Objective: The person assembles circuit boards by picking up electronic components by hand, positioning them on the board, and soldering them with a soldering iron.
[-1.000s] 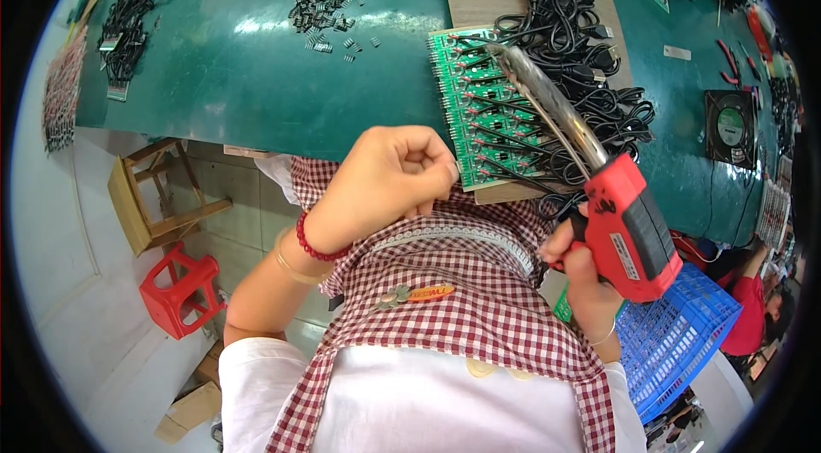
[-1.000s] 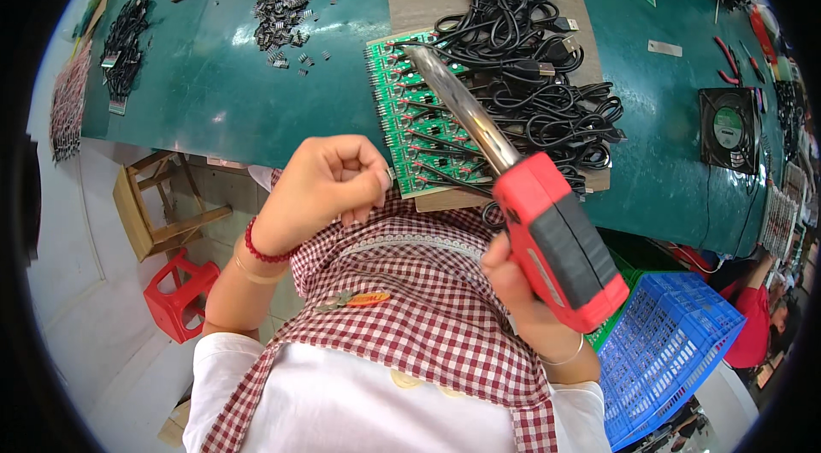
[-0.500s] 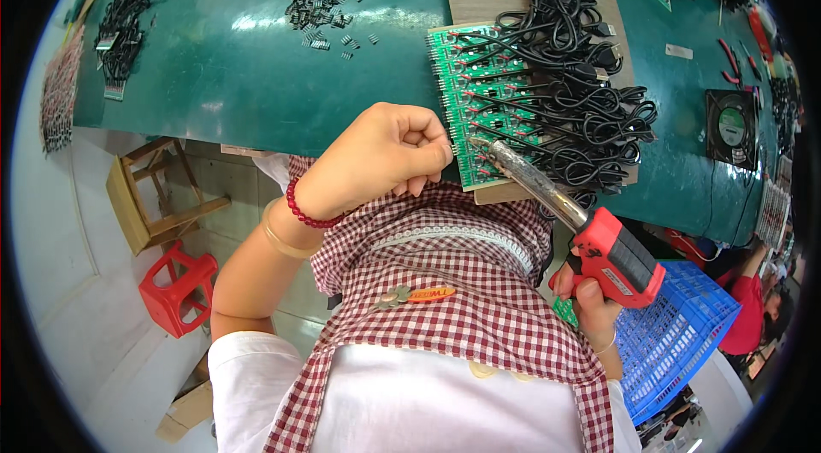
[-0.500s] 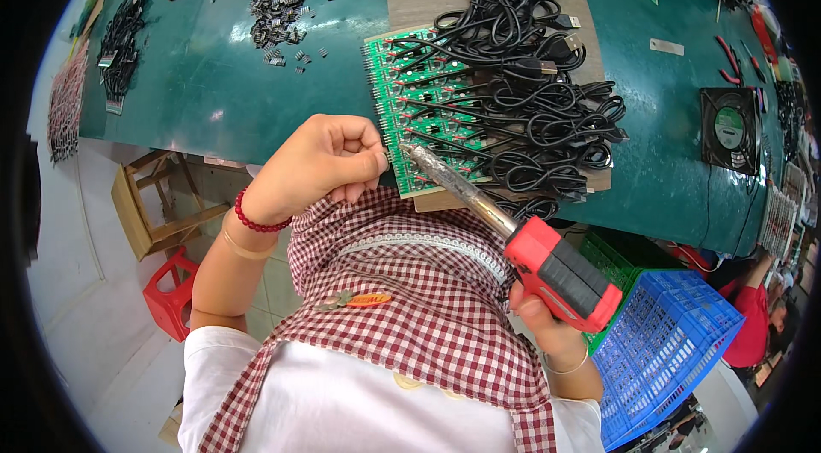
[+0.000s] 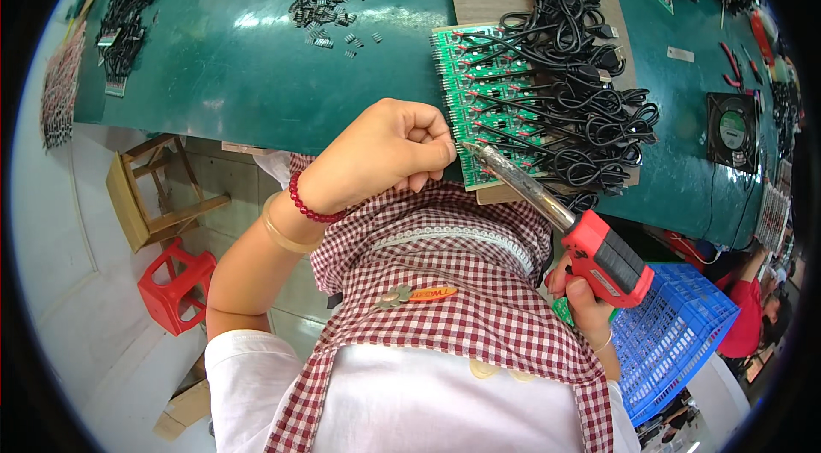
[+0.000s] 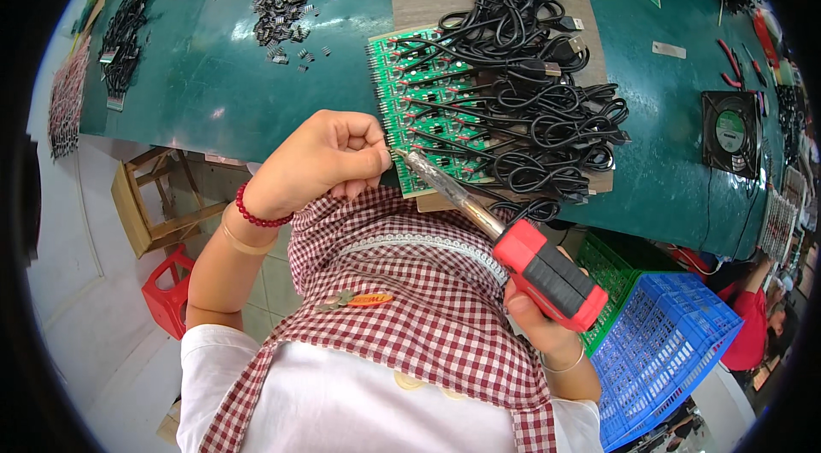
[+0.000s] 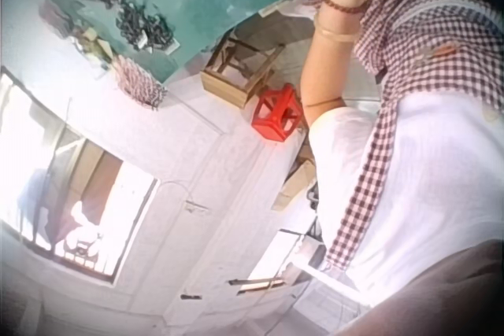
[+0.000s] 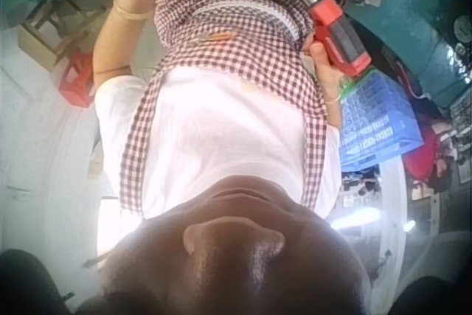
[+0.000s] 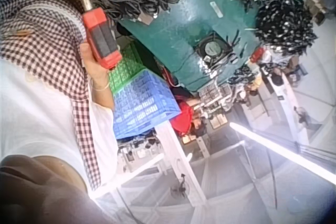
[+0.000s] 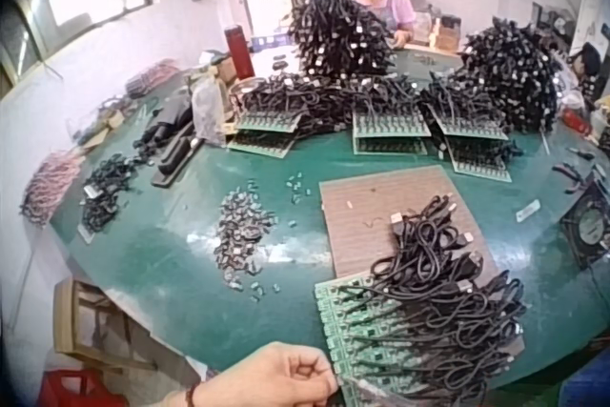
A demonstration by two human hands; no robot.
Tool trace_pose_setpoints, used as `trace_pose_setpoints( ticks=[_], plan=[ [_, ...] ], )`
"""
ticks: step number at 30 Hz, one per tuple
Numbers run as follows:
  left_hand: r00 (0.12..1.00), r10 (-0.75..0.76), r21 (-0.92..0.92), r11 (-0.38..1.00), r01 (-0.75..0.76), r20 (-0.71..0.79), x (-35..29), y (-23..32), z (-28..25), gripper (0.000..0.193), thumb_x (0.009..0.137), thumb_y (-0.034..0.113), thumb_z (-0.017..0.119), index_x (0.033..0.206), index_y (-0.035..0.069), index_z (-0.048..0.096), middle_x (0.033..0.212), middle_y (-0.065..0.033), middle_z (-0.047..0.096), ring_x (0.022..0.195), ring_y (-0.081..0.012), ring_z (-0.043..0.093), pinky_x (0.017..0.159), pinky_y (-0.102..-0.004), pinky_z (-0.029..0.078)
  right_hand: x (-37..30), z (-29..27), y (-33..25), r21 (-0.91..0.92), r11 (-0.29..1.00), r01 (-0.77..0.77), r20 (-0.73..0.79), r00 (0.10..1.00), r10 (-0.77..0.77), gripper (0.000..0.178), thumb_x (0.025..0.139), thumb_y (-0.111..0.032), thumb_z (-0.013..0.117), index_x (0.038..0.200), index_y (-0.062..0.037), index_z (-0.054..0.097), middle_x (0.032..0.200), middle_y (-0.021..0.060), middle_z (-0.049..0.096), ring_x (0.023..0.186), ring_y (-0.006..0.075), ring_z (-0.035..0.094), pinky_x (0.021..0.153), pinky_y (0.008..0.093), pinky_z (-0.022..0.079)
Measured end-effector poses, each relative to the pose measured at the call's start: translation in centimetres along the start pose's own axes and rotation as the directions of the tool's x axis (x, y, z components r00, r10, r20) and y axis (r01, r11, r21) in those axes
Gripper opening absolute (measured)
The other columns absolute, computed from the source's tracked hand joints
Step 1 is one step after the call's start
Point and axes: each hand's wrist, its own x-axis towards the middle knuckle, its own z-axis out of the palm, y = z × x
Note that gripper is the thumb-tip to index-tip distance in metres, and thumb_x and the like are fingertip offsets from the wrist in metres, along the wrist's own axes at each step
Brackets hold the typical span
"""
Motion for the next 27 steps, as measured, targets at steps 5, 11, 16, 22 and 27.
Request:
trace_pose_setpoints(
  ticks=[5, 11, 16, 22, 27],
  plan=[
    [1.000, 0.002, -0.006, 1.000, -0.002, -0.002, 0.0, 0.1, 0.0, 0.010, 0.080, 0.010, 0.060, 0.074, 0.002, 0.057, 0.063, 0.0011, 0.055, 0.051, -0.0038, 0.050, 0.044, -0.0182, 0.038, -0.8, -0.2, 0.4, -0.062, 0.998, -0.028, -0.119, 0.993, 0.020, 0.021, 0.077, -0.016, 0.068, 0.091, -0.0012, 0.062, 0.079, 0.0064, 0.060, 0.070, 0.0150, 0.057, 0.060, 0.0283, 0.045],
    [1.000, 0.010, -0.017, 1.000, -0.009, 0.006, 0.0, -0.1, 0.0, 0.011, 0.082, 0.010, 0.060, 0.075, 0.003, 0.057, 0.063, 0.0016, 0.055, 0.051, -0.0030, 0.049, 0.044, -0.0171, 0.037, -0.3, 0.2, -0.5, 0.054, 0.997, -0.046, -0.044, 0.998, 0.048, 0.046, 0.084, -0.029, 0.062, 0.114, 0.0027, 0.047, 0.067, 0.0086, 0.054, 0.056, 0.0137, 0.048, 0.055, 0.0282, 0.043],
    [1.000, 0.019, -0.004, 1.000, -0.019, 0.015, 0.2, -0.2, 0.0, 0.011, 0.083, 0.011, 0.060, 0.076, 0.004, 0.057, 0.063, 0.0019, 0.056, 0.050, -0.0021, 0.049, 0.044, -0.0160, 0.036, -0.4, 0.3, -0.1, 0.034, 0.999, -0.041, -0.123, 0.991, 0.045, 0.019, 0.078, -0.014, 0.066, 0.092, -0.0025, 0.061, 0.072, 0.0055, 0.060, 0.063, 0.0178, 0.055, 0.055, 0.0295, 0.043],
    [1.000, 0.017, -0.009, 1.000, -0.017, 0.004, 0.0, -0.2, 0.1, 0.011, 0.083, 0.011, 0.060, 0.075, 0.003, 0.056, 0.063, 0.0019, 0.055, 0.050, -0.0020, 0.048, 0.044, -0.0158, 0.036, -0.4, 0.4, -0.8, -0.091, 0.995, -0.045, -0.123, 0.992, 0.033, 0.015, 0.073, -0.018, 0.068, 0.078, -0.0050, 0.063, 0.067, 0.0054, 0.059, 0.059, 0.0209, 0.054, 0.052, 0.0304, 0.041],
    [1.000, 0.023, -0.017, 1.000, -0.023, 0.012, 0.1, -0.2, 0.0, 0.011, 0.083, 0.011, 0.060, 0.076, 0.004, 0.056, 0.062, 0.0024, 0.054, 0.050, -0.0018, 0.048, 0.043, -0.0158, 0.035, -0.8, -0.2, -0.5, -0.151, 0.987, -0.063, -0.051, 0.997, 0.056, 0.015, 0.072, -0.018, 0.067, 0.076, -0.0047, 0.064, 0.068, 0.0058, 0.059, 0.058, 0.0214, 0.054, 0.050, 0.0309, 0.040]
  ],
)
